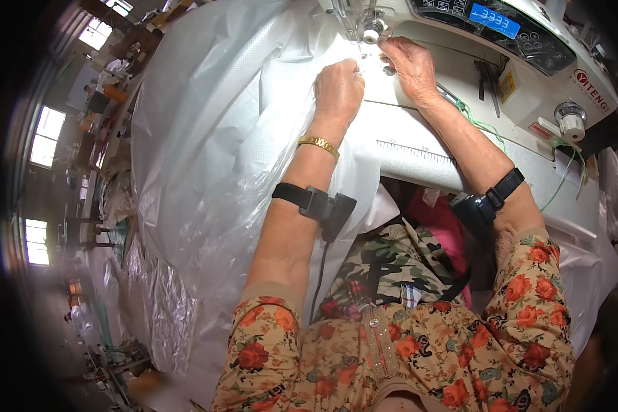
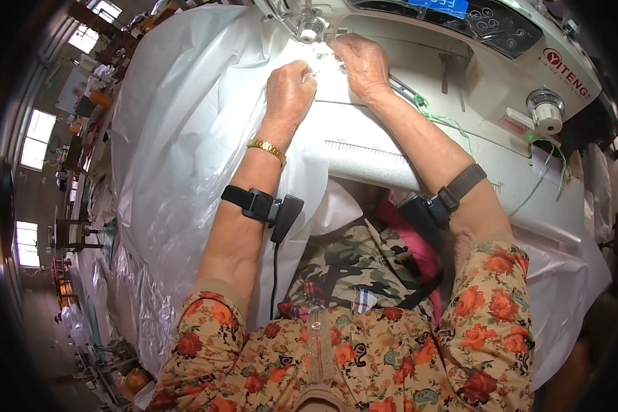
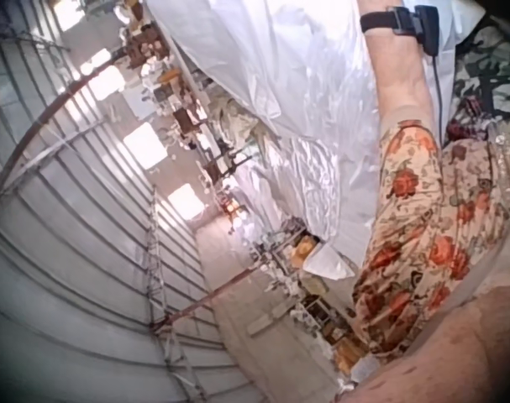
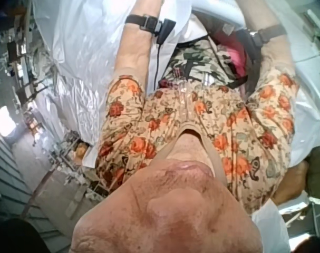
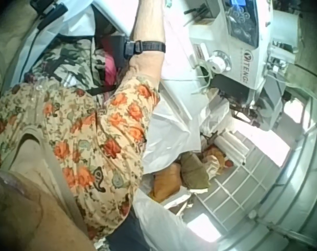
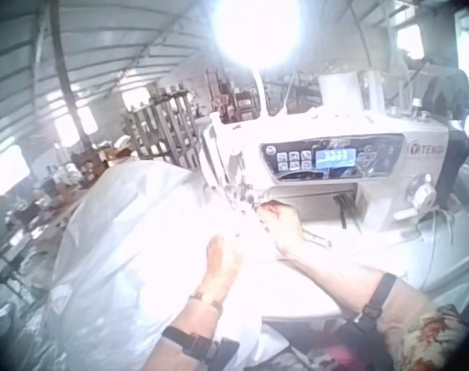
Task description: The recorder is using a sewing machine to sew together large white plastic sheets, likely for heavy-duty bags.
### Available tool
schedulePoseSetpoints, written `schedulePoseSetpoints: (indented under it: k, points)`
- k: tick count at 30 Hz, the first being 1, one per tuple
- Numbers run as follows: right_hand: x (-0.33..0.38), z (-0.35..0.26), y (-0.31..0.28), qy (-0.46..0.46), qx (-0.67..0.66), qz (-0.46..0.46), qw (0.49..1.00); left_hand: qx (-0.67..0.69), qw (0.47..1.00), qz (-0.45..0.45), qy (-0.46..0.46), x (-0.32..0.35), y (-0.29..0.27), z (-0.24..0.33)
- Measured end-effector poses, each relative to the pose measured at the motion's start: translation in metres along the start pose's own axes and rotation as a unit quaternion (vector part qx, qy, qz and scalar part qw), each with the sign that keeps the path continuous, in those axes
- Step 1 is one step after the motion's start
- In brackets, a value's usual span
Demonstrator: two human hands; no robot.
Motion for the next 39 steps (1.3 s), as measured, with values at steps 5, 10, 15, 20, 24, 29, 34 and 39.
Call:
schedulePoseSetpoints:
  k: [5, 10, 15, 20, 24, 29, 34, 39]
  points:
    - [0.003, -0.003, 0.001, -0.005, 0.001, 0.001, 1.0, -0.002, 1.0, 0.0, -0.001, 0.005, -0.007, 0.001]
    - [0.002, -0.004, 0.0, -0.024, 0.028, -0.008, 0.999, 0.0, 1.0, -0.008, 0.01, 0.018, -0.022, 0.001]
    - [0.003, -0.001, 0.0, -0.026, 0.007, -0.012, 1.0, 0.01, 1.0, -0.008, 0.011, 0.025, -0.03, 0.001]
    - [0.006, -0.003, 0.001, -0.033, 0.0, -0.013, 0.999, 0.003, 1.0, -0.015, 0.002, 0.021, -0.028, -0.002]
    - [0.008, -0.006, 0.003, -0.04, -0.004, -0.021, 0.999, -0.008, 1.0, -0.014, 0.001, 0.011, -0.019, -0.004]
    - [0.008, -0.002, 0.006, -0.056, 0.015, -0.029, 0.998, -0.027, 0.999, -0.026, -0.012, 0.001, -0.012, -0.006]
    - [0.004, 0.0, 0.01, -0.063, 0.02, -0.038, 0.997, -0.027, 1.0, -0.016, -0.003, -0.001, -0.008, -0.008]
    - [0.003, -0.005, 0.007, -0.063, 0.058, -0.062, 0.994, -0.019, 0.999, -0.048, -0.006, 0.014, -0.025, 0.006]
Point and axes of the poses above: each hand's wrist, its own x-axis away from the middle knuckle, its own y-axis out of the palm, z = x × y, the point moved 2 cm from there along -x, towards the middle knuckle, and after that the axes turned 14 degrees about z, right-handed, at the moved point
